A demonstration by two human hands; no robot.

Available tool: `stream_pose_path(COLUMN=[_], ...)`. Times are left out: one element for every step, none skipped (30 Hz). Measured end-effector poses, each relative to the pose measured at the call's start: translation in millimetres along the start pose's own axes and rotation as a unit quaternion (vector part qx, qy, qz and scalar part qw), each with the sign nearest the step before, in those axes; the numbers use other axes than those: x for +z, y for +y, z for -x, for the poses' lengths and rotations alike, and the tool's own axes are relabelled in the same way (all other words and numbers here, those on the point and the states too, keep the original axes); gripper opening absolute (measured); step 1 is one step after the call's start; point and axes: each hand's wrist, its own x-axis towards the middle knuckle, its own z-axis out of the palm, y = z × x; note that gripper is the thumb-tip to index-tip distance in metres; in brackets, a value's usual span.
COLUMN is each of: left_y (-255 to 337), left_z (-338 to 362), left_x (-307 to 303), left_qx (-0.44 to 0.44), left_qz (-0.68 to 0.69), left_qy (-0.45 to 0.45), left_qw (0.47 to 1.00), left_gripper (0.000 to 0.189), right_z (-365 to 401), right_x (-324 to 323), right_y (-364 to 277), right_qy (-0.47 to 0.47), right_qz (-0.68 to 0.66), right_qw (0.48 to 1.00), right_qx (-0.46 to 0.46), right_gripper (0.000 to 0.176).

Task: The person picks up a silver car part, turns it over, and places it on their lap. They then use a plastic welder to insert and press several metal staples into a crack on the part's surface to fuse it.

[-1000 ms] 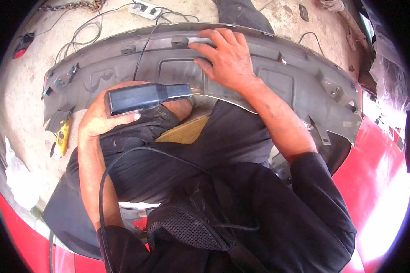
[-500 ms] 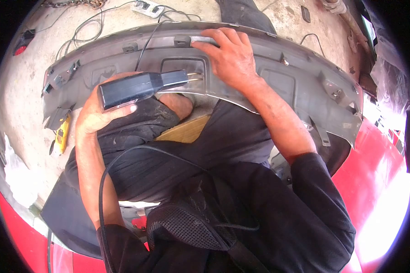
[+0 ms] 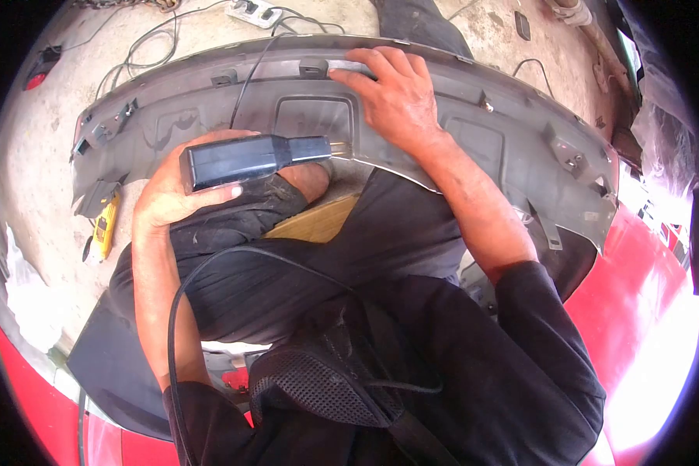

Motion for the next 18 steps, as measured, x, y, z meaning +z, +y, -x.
stream_pose_path(left_y=[-0.2, -0.3, -0.2, 0.1, 0.4, 0.8, 1.2, 1.5, 1.6, 1.5, 1.5, 0.8, -0.4, -1.0, -0.5, 0.5, 1.5, 3.3], left_z=[-0.1, -0.1, 0.0, 0.2, 0.4, 0.6, 0.7, 0.6, 0.5, 0.5, 0.4, 0.3, 0.3, 0.3, 0.5, 0.7, 0.9, 0.8], left_x=[0.3, 0.5, 0.7, 0.6, 0.6, 0.8, 0.8, 0.7, 0.6, 0.6, 0.5, 0.3, 0.0, -0.3, -0.4, -0.5, -0.7, -0.7], left_qx=[-0.002, -0.004, -0.004, -0.008, -0.012, -0.012, -0.012, -0.013, -0.013, -0.016, -0.019, -0.019, -0.015, -0.010, -0.009, -0.017, -0.024, -0.024], left_qz=[0.003, 0.006, 0.006, 0.005, 0.004, 0.004, 0.010, 0.015, 0.015, 0.015, 0.016, 0.016, 0.015, 0.014, 0.013, 0.016, 0.020, 0.020], left_qy=[-0.001, -0.002, -0.003, -0.004, -0.005, -0.006, -0.007, -0.007, -0.007, -0.009, -0.011, -0.010, -0.011, -0.011, -0.011, -0.012, -0.013, -0.014], left_qw=[1.000, 1.000, 1.000, 1.000, 1.000, 1.000, 1.000, 1.000, 1.000, 1.000, 1.000, 1.000, 1.000, 1.000, 1.000, 1.000, 0.999, 0.999], left_gripper=[0.065, 0.065, 0.065, 0.065, 0.065, 0.065, 0.065, 0.065, 0.065, 0.065, 0.065, 0.065, 0.066, 0.066, 0.066, 0.066, 0.066, 0.066], right_z=[-0.1, -0.1, 0.0, 0.0, -0.2, -0.3, -0.4, -0.5, -0.4, -0.3, -0.3, -0.3, -0.3, -0.2, -0.1, -0.1, -0.1, -0.1], right_x=[0.0, 0.2, 0.6, 0.8, 0.5, -0.3, -0.9, -0.9, -0.7, -0.7, -0.7, -0.7, -0.8, -0.6, 0.0, 0.3, 0.5, 0.7], right_y=[-0.1, 0.0, 0.2, 0.2, 0.1, 0.0, 0.1, 0.2, 0.1, -0.2, -0.2, -0.2, -0.3, -0.2, 0.1, 0.5, 0.6, 0.5], right_qy=[0.001, 0.001, 0.001, 0.002, 0.002, 0.002, 0.003, 0.003, 0.003, 0.003, 0.003, 0.003, 0.003, 0.003, 0.003, 0.004, 0.004, 0.005], right_qz=[0.001, 0.001, 0.003, 0.004, 0.005, 0.001, -0.002, -0.001, -0.001, -0.001, -0.001, 0.000, 0.002, 0.002, 0.003, 0.003, 0.004, 0.002], right_qw=[1.000, 1.000, 1.000, 1.000, 1.000, 1.000, 1.000, 1.000, 1.000, 1.000, 1.000, 1.000, 1.000, 1.000, 1.000, 1.000, 1.000, 1.000], right_qx=[0.000, 0.000, 0.000, 0.000, 0.000, 0.000, -0.001, -0.001, 0.000, 0.001, 0.001, 0.000, 0.000, 0.000, -0.001, -0.001, -0.001, 0.001], right_gripper=[0.043, 0.043, 0.043, 0.044, 0.044, 0.044, 0.044, 0.044, 0.043, 0.043, 0.043, 0.043, 0.043, 0.043, 0.043, 0.044, 0.044, 0.044])
